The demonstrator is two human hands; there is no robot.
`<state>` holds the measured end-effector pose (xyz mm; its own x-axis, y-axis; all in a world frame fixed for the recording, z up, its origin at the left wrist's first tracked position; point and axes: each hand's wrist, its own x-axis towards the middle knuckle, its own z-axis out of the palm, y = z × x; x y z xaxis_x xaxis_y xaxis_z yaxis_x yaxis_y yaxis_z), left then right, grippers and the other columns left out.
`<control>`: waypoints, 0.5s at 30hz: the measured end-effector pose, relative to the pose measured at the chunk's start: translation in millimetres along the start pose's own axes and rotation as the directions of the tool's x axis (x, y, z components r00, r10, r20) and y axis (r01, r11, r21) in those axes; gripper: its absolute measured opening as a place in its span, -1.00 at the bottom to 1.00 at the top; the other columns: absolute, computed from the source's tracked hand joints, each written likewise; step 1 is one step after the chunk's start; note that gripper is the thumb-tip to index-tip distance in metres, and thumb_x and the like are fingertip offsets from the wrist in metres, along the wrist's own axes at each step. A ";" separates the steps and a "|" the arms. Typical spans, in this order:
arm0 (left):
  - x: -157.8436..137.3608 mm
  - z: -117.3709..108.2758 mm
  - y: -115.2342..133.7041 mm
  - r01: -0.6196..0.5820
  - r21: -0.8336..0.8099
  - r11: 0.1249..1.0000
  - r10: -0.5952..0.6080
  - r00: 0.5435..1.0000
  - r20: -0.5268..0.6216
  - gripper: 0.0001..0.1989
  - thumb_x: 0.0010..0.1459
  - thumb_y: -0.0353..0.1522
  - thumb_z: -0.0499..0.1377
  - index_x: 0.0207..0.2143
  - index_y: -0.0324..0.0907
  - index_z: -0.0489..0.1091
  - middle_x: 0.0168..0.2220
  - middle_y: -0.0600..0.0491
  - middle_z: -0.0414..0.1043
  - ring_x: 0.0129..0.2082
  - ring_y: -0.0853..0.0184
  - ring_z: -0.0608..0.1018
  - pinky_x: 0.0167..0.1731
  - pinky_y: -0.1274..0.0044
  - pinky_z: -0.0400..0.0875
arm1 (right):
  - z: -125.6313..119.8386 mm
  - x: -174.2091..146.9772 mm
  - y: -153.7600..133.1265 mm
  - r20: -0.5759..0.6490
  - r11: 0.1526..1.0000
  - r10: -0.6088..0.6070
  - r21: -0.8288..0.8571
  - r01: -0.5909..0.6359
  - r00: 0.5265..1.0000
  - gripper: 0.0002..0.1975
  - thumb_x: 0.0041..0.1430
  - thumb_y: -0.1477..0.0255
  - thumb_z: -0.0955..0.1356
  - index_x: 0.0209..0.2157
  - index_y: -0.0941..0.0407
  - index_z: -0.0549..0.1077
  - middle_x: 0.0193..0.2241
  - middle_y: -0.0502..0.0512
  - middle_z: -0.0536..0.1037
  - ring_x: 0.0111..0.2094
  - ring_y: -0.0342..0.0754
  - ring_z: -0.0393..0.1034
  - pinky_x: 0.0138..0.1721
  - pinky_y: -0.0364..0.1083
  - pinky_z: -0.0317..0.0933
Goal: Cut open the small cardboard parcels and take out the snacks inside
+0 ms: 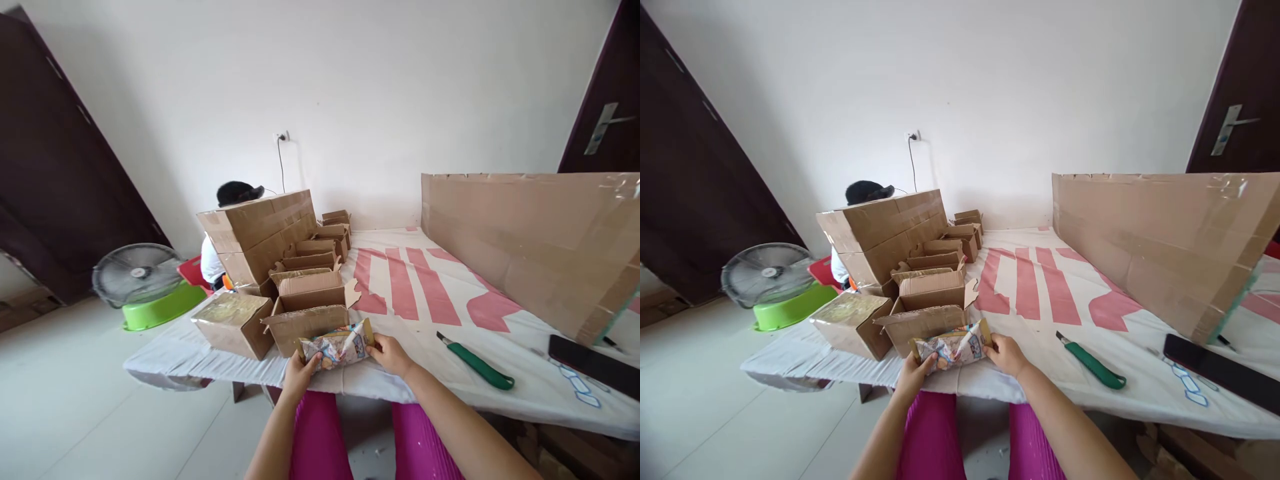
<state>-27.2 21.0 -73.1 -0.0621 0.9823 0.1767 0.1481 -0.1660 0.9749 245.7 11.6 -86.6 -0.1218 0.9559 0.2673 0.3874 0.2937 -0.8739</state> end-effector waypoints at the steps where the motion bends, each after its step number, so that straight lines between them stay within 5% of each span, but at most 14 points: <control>1: -0.3 1.4 -2.0 -0.007 0.011 1.000 0.007 1.000 -0.008 -0.51 -0.24 -0.04 0.37 -0.36 -0.22 0.45 -0.37 -0.07 0.60 -0.27 0.08 0.61 -0.23 0.35 0.49 | -0.4 -1.4 1.9 0.000 1.000 -0.003 -0.018 0.003 1.000 -0.76 0.05 0.22 0.35 -0.45 0.13 0.42 -0.54 0.01 0.45 -0.49 -0.09 0.26 -0.40 -0.12 0.14; 15: -5.6 3.7 -2.0 -0.049 0.021 0.999 0.050 0.998 -0.037 -0.50 -0.19 0.00 0.33 -0.32 -0.20 0.43 -0.34 -0.04 0.58 -0.27 0.09 0.59 -0.22 0.33 0.47 | -1.1 -2.4 -2.4 -0.023 0.982 -0.029 -0.186 0.024 0.999 -0.83 0.10 0.31 0.30 -0.47 0.10 0.35 -0.57 0.00 0.42 -0.52 -0.09 0.25 -0.46 -0.14 0.04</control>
<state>-23.5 16.2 -76.6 -0.0912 0.9689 0.2300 0.1719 -0.2121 0.9620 246.0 8.6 -84.6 -0.1115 0.9468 0.3020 0.5473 0.3122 -0.7765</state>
